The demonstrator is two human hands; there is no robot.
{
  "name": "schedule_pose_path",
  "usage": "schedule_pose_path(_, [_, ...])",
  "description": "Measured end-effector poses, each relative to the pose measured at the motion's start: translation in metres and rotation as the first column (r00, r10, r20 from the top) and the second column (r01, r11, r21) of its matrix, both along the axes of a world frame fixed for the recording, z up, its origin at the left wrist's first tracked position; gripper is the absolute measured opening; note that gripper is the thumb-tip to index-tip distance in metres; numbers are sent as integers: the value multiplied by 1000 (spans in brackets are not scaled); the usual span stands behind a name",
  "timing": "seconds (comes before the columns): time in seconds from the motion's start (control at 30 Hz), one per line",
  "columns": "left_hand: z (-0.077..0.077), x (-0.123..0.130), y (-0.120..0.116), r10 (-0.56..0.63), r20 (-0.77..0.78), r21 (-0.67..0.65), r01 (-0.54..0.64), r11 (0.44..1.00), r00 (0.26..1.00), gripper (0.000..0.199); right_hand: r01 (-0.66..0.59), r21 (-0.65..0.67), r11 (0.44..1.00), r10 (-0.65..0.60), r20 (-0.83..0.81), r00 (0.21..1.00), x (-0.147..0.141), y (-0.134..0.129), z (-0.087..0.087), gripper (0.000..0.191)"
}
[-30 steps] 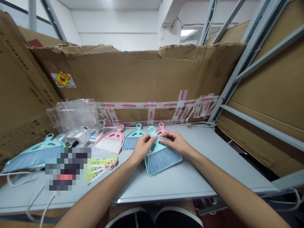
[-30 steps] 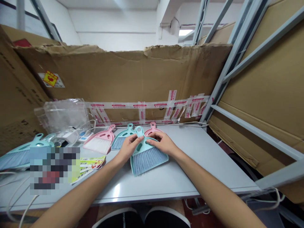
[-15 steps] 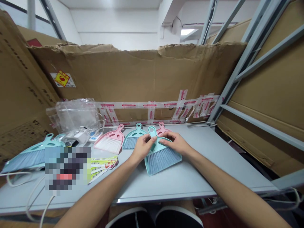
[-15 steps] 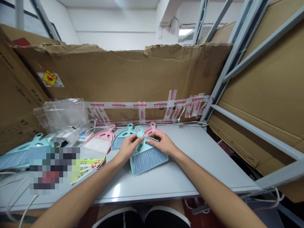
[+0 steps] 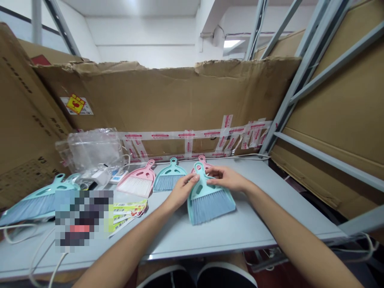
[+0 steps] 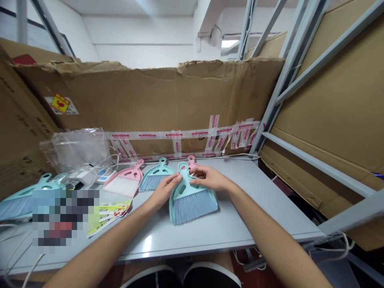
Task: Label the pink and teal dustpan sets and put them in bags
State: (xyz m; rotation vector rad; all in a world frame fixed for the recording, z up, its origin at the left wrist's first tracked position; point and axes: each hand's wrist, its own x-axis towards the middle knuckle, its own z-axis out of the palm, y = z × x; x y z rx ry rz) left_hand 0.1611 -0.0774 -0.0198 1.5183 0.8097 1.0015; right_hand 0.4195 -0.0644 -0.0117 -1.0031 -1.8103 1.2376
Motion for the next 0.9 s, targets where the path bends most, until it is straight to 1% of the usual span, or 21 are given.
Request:
schedule_pose_path(0.1, [-2,3,-1,-70,31,-110,73,991,997,72,157,19,987,-158,84,984,45,12,13,62])
schedule_pose_path(0.13, [-4,4,-1,-88,32,-127,91,988,996,73,213,19,977,-213,114,970,64,16,17,65])
schedule_pose_path(0.2, [-7,5,0,-99,14,-123,100,987,995,72,281,6,960,-278,169,946,102,22,19,73])
schedule_pose_path(0.3, [-12,5,2,-89,-23,-93,87,992,996,68,364,-21,931,-347,252,903,152,28,10,81])
schedule_pose_path(0.4, [-13,3,1,-61,-120,1,62,998,991,57,457,9,890,-435,321,841,181,36,-9,84])
schedule_pose_path(0.47, [-10,1,-1,-21,-214,108,45,993,977,48,496,75,865,-488,357,797,187,44,-21,79])
schedule_pose_path(0.53, [-7,-1,-3,17,-280,198,40,979,960,42,517,155,842,-534,371,760,187,52,-31,70])
schedule_pose_path(0.63, [-4,-2,-4,38,-313,243,42,969,949,36,516,247,820,-572,369,733,181,64,-39,55])
schedule_pose_path(0.77, [-4,-2,-3,59,-346,281,43,959,936,29,501,310,808,-589,377,715,177,70,-45,42])
schedule_pose_path(0.83, [-6,-3,-1,113,-396,356,39,934,911,24,493,327,806,-590,390,707,178,70,-47,38])
schedule_pose_path(0.9, [-8,-6,1,201,-474,473,56,880,857,20,480,333,811,-583,399,708,179,71,-48,35])
